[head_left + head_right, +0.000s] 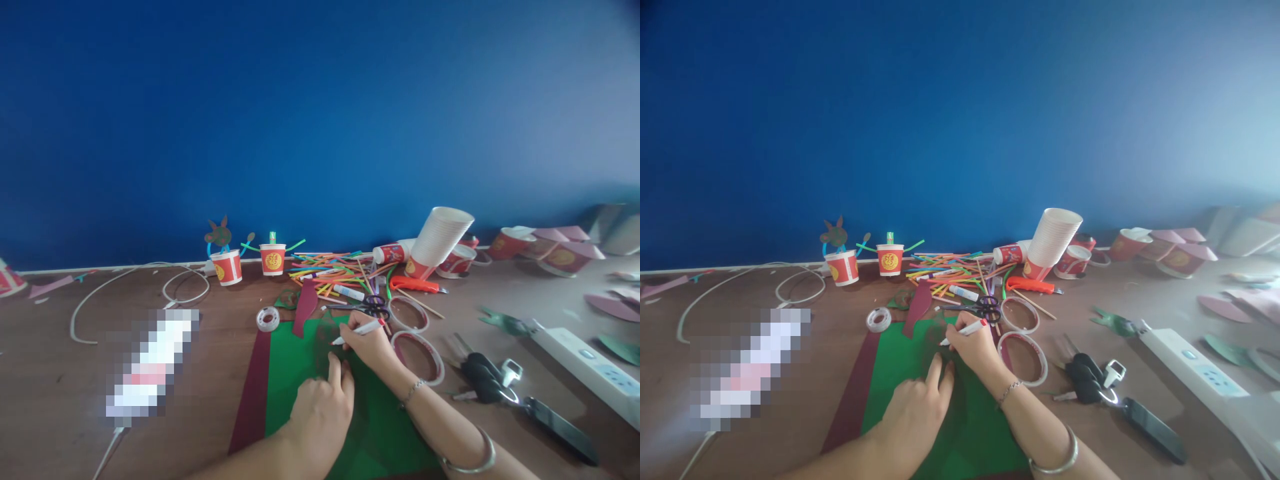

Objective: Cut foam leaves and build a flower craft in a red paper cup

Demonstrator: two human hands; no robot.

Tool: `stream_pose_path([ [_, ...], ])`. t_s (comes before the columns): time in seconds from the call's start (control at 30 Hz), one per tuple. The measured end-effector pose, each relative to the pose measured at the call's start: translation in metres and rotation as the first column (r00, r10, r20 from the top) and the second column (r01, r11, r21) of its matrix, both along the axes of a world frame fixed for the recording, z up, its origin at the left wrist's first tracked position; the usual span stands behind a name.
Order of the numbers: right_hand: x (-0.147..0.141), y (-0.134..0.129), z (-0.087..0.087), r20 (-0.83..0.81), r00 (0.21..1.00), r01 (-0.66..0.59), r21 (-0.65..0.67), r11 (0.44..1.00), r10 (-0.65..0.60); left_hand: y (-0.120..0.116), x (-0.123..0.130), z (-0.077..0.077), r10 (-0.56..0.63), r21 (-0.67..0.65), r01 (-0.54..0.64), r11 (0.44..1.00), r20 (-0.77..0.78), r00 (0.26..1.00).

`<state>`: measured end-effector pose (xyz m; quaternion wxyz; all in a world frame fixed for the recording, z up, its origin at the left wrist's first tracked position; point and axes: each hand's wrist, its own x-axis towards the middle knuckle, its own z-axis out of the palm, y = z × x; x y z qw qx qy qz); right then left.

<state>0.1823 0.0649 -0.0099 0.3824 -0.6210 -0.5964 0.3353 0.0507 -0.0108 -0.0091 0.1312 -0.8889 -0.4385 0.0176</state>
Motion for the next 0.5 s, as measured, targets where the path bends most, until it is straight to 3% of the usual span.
stream_pose_path([
  [0.5,0.0006,0.0012,-0.0004,-0.012,1.000,0.024,-0.004,1.000,-0.024,0.0015,-0.0003,0.0008,0.003,-0.005,-0.003,1.000,-0.007,1.000],
])
